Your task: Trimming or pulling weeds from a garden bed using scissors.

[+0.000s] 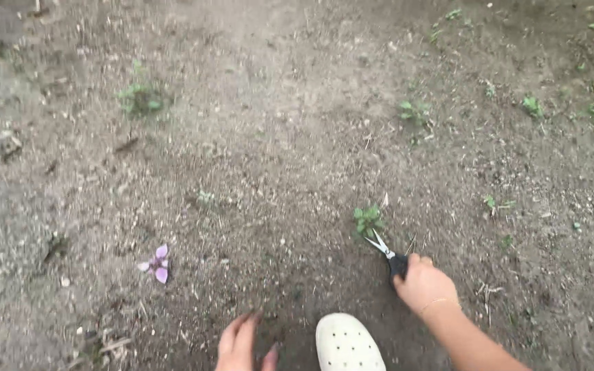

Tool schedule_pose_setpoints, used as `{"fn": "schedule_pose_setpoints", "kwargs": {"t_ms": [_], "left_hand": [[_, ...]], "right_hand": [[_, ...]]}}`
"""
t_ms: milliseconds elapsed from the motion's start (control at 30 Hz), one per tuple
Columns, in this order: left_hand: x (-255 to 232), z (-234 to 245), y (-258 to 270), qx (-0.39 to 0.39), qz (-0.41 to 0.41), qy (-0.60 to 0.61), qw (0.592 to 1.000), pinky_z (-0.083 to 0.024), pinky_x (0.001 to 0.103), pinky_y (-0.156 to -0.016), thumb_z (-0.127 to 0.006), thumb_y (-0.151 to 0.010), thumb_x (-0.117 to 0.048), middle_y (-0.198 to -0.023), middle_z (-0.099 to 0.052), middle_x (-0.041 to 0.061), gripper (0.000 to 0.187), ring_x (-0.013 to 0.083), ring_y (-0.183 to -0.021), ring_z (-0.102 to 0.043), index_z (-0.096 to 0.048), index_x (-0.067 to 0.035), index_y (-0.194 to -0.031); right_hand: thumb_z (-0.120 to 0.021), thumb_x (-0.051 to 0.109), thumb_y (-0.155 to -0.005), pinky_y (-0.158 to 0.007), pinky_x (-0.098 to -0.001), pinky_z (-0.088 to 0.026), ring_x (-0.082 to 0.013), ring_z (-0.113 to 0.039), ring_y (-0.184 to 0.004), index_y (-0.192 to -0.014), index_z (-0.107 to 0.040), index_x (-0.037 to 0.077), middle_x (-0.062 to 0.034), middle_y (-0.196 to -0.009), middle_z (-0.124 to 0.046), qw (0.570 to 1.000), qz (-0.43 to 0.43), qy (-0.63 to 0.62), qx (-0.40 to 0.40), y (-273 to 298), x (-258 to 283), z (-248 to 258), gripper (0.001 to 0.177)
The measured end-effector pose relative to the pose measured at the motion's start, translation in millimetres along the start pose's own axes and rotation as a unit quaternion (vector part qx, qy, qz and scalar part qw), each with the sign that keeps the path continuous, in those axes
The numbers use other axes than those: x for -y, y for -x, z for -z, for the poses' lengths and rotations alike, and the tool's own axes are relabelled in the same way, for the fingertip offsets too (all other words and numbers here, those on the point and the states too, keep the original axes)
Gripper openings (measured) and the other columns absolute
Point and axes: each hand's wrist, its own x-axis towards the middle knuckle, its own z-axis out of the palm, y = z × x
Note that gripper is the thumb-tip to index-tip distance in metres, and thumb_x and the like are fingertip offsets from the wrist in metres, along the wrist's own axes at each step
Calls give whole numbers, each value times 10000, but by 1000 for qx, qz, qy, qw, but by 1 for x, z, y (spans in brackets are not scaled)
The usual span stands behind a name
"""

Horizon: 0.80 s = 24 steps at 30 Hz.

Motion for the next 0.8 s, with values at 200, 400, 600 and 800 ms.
{"fn": "schedule_pose_setpoints", "kwargs": {"t_ms": [200, 400, 600, 800], "left_hand": [[223, -58, -38, -43, -126, -126, 983, -529, 432, -1059, -813, -725, -257, -1224, -730, 66, 628, 261, -1190, -656, -666, -220, -1334], [134, 9, -17, -44, -93, -105, 989, -622, 344, -853, -844, -669, -288, -1253, -711, 45, 737, 269, -1215, -620, -617, -159, -1358], [226, -31, -48, 94, 11, -176, 980, -569, 301, -1057, -883, -674, -410, -1339, -679, -14, 797, 109, -1113, -696, -622, -329, -1423], [116, 68, -27, 95, 137, -58, 984, -521, 347, -1095, -812, -767, -364, -1397, -640, 19, 757, 186, -1187, -648, -550, -277, -1472]], "right_hand": [[-623, 417, -919, -947, -473, -575, -362, -697, -1106, -1240, -540, 71, -177, -1229, -652, 999, -11, -30, 17, -3, 35, 19, 479], [-498, 188, -997, -878, -537, -568, -384, -717, -1030, -1193, -578, 102, -171, -1126, -712, 994, 67, -69, -44, -20, 37, -10, 228], [-675, 351, -873, -914, -505, -557, -398, -689, -1047, -1049, -609, 67, -204, -1059, -718, 977, 22, -202, -67, 49, 43, -14, 340], [-646, 472, -915, -982, -476, -576, -360, -729, -1100, -1203, -597, 72, -199, -1157, -739, 972, -178, -152, 34, 41, -36, -30, 495]]}}
